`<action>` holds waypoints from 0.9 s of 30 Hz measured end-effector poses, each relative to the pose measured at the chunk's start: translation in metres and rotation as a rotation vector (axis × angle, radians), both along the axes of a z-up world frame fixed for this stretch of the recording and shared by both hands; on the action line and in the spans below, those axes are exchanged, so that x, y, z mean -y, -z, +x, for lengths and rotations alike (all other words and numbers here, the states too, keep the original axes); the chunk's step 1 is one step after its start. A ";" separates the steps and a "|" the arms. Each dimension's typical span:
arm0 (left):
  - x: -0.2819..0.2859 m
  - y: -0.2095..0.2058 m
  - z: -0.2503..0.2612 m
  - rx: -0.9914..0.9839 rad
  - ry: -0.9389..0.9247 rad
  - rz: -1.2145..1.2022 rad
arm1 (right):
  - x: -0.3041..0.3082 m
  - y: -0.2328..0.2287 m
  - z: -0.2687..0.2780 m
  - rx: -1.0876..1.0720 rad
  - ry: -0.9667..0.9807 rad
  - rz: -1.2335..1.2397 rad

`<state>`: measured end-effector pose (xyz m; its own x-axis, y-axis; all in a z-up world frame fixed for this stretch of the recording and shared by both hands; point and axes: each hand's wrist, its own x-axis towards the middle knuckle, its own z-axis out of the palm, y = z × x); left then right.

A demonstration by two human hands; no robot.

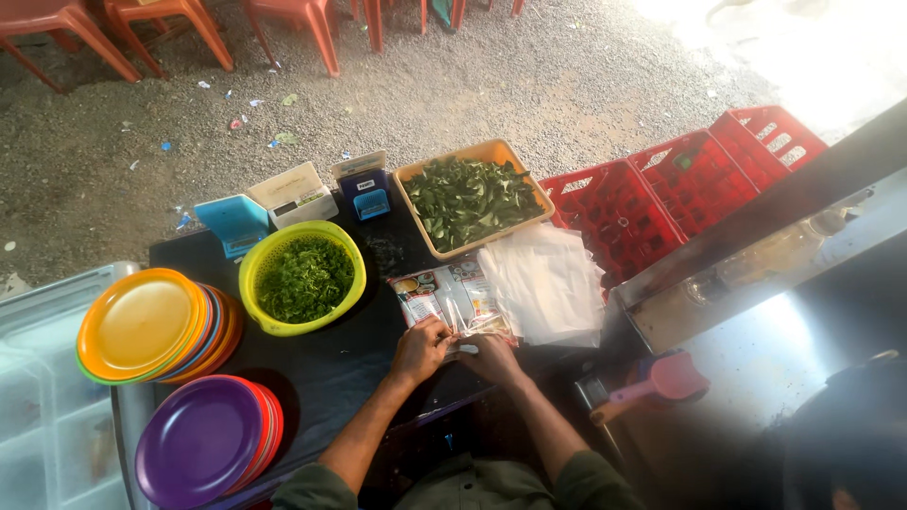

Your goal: The person pours chopped greens into a wok, stirs them with a spatula, and then sorts and folds several paper squares on a counter.

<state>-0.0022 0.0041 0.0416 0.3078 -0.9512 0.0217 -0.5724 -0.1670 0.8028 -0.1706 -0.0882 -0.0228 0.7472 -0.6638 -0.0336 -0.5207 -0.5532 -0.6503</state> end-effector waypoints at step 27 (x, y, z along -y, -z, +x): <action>-0.008 0.037 0.041 -1.609 -0.083 0.034 | 0.024 -0.079 -0.028 0.803 0.628 0.336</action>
<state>0.0391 0.0118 0.0045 0.0368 -0.9248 -0.3786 0.8299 -0.1827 0.5271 -0.1984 -0.1121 0.0567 0.1598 -0.9852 0.0627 -0.0019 -0.0639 -0.9980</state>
